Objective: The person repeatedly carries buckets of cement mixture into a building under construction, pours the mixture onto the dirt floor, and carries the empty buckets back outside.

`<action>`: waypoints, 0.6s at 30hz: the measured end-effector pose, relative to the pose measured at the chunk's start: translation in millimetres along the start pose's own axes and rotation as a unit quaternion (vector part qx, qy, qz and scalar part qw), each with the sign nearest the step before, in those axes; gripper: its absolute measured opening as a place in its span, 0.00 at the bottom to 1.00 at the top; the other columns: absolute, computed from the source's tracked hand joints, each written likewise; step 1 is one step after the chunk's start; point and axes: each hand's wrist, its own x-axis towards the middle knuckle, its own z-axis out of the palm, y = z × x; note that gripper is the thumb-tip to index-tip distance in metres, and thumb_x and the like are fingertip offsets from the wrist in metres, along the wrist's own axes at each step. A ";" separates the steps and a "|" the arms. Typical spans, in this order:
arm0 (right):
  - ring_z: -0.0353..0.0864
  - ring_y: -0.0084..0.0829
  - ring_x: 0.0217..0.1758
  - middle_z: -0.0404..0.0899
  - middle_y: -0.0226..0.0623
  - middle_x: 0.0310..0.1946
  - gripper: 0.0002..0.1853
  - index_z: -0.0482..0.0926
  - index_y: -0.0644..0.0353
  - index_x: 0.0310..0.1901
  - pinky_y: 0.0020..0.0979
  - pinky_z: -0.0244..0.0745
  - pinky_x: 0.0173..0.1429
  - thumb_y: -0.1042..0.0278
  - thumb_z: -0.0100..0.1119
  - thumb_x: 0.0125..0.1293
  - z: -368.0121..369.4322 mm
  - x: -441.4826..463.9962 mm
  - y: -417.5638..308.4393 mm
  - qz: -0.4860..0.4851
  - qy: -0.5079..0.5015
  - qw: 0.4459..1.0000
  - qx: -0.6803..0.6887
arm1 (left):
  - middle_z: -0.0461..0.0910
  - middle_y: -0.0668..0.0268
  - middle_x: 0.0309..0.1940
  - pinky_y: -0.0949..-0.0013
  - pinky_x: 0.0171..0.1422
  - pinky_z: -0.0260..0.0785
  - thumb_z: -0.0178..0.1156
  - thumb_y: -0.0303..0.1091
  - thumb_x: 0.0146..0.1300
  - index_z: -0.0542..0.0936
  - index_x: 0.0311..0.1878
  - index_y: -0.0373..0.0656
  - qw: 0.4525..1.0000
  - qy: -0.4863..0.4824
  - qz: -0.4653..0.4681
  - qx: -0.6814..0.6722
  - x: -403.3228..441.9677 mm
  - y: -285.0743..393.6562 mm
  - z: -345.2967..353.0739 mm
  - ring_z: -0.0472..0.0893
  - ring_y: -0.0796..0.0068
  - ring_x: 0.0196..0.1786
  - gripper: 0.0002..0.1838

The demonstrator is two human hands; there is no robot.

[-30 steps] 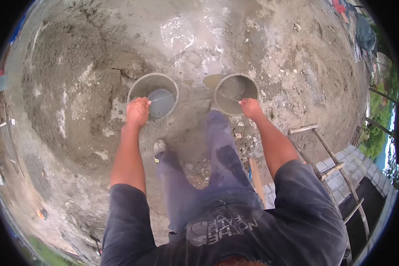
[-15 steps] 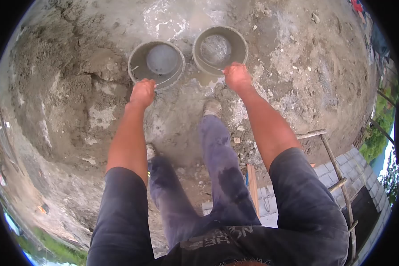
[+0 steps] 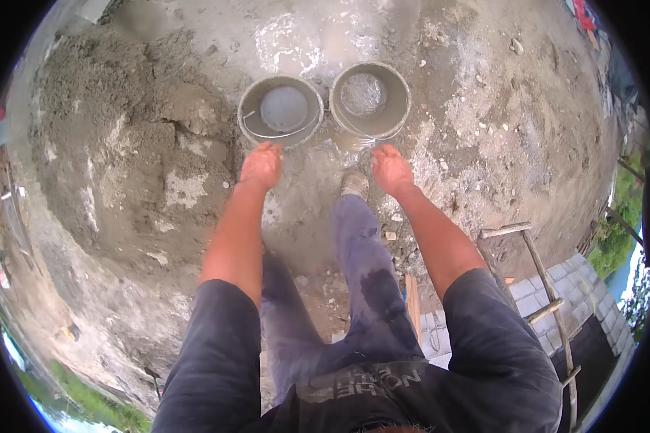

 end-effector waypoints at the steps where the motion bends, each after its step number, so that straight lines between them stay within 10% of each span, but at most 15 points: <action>1: 0.68 0.43 0.66 0.71 0.44 0.60 0.21 0.73 0.55 0.60 0.41 0.65 0.69 0.62 0.53 0.66 3.7 -17.2 2.1 -0.007 -0.005 1.000 0.001 | 0.74 0.53 0.60 0.60 0.70 0.62 0.50 0.36 0.69 0.74 0.60 0.41 1.000 -0.020 -0.010 -0.019 -21.2 -4.0 -0.4 0.68 0.59 0.67 0.19; 5: 0.77 0.48 0.56 0.78 0.50 0.53 0.20 0.78 0.57 0.54 0.41 0.70 0.63 0.58 0.49 0.65 -2.3 -104.2 11.8 0.030 -0.177 0.980 0.084 | 0.78 0.51 0.54 0.54 0.64 0.67 0.51 0.40 0.66 0.77 0.56 0.47 0.987 -0.078 -0.075 -0.116 -153.6 -44.9 16.7 0.75 0.50 0.59 0.18; 9: 0.80 0.48 0.49 0.82 0.49 0.42 0.17 0.83 0.57 0.44 0.41 0.73 0.58 0.56 0.54 0.62 -2.9 -224.0 34.0 0.059 -0.107 0.991 0.053 | 0.79 0.51 0.51 0.55 0.62 0.67 0.52 0.44 0.66 0.78 0.55 0.43 0.974 -0.156 -0.121 -0.109 -333.7 -105.0 30.0 0.77 0.51 0.56 0.20; 13: 0.80 0.49 0.52 0.81 0.52 0.47 0.22 0.79 0.55 0.52 0.42 0.73 0.59 0.52 0.60 0.59 4.8 -368.0 31.5 0.150 -0.107 0.983 0.017 | 0.79 0.55 0.53 0.57 0.65 0.65 0.48 0.46 0.67 0.81 0.50 0.40 0.984 -0.154 -0.058 -0.068 -509.0 -197.7 62.5 0.75 0.52 0.58 0.21; 15: 0.64 0.48 0.69 0.64 0.51 0.67 0.37 0.65 0.60 0.67 0.43 0.59 0.71 0.44 0.55 0.62 94.9 -438.6 69.7 0.094 -0.314 0.941 -0.084 | 0.80 0.54 0.51 0.56 0.63 0.66 0.48 0.46 0.67 0.82 0.46 0.39 0.977 -0.198 -0.070 -0.037 -565.1 -230.9 54.5 0.76 0.51 0.56 0.21; 18: 0.64 0.47 0.70 0.63 0.51 0.68 0.38 0.64 0.60 0.67 0.43 0.59 0.71 0.43 0.55 0.62 105.2 -512.0 -5.9 0.126 -0.339 0.931 -0.053 | 0.80 0.53 0.50 0.54 0.61 0.68 0.47 0.45 0.67 0.83 0.43 0.39 0.974 -0.203 -0.097 -0.029 -644.8 -290.9 50.8 0.77 0.49 0.54 0.21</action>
